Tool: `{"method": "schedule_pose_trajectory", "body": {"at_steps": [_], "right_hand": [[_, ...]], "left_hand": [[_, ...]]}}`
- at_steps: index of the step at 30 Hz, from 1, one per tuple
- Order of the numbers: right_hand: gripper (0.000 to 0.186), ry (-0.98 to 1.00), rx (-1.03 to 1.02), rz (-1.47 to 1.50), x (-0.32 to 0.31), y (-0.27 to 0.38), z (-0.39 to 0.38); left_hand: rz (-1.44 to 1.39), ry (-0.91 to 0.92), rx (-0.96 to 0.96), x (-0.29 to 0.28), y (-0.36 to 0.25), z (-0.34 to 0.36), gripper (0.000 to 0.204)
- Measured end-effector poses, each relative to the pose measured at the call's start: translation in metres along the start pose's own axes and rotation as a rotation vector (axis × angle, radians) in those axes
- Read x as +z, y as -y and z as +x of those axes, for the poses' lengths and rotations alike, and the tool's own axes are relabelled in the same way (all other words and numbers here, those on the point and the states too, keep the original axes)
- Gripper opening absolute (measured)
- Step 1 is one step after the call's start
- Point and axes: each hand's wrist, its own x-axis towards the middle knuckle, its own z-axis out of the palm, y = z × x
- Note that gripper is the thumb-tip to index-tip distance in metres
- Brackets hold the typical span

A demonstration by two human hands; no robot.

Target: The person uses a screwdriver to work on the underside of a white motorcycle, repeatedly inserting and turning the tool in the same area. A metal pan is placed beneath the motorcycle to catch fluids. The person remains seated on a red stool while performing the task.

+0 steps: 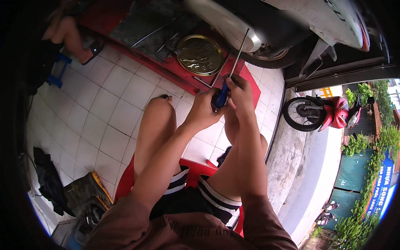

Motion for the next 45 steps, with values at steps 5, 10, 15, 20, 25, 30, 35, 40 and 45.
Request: {"method": "schedule_pose_trajectory", "body": {"at_steps": [5,10,15,20,25,30,35,40,45], "right_hand": [[0.02,-0.013,-0.059,0.044,0.001,0.011,0.0],[0.022,-0.083,-0.038,0.082,-0.003,0.013,0.002],[0.023,-0.089,0.069,0.141,-0.006,0.008,0.008],[0.024,-0.068,0.082,0.17,-0.004,0.011,0.006],[0.025,-0.073,0.081,0.159,-0.009,0.008,0.011],[0.026,-0.028,0.041,0.092,-0.01,0.012,0.013],[0.026,-0.051,0.034,0.081,-0.005,0.016,0.019],[0.025,-0.022,0.051,0.122,-0.008,0.026,0.035],[0.023,0.012,0.017,0.133,-0.008,0.025,0.047]], "left_hand": [[-0.018,-0.001,-0.007,-0.005,-0.012,0.005,0.038],[-0.024,-0.044,0.039,-0.002,-0.011,0.007,0.043],[-0.011,-0.067,0.122,0.003,-0.007,0.008,0.043],[-0.056,-0.03,0.078,0.001,-0.008,0.009,0.043],[-0.019,-0.066,0.099,0.005,-0.008,0.009,0.041],[0.022,-0.045,0.087,0.004,-0.01,0.009,0.042],[0.002,-0.075,0.052,0.004,-0.014,0.013,0.045],[0.058,-0.153,0.151,0.002,-0.013,0.021,0.042],[0.113,-0.186,0.177,0.003,-0.002,0.026,0.042]]}}
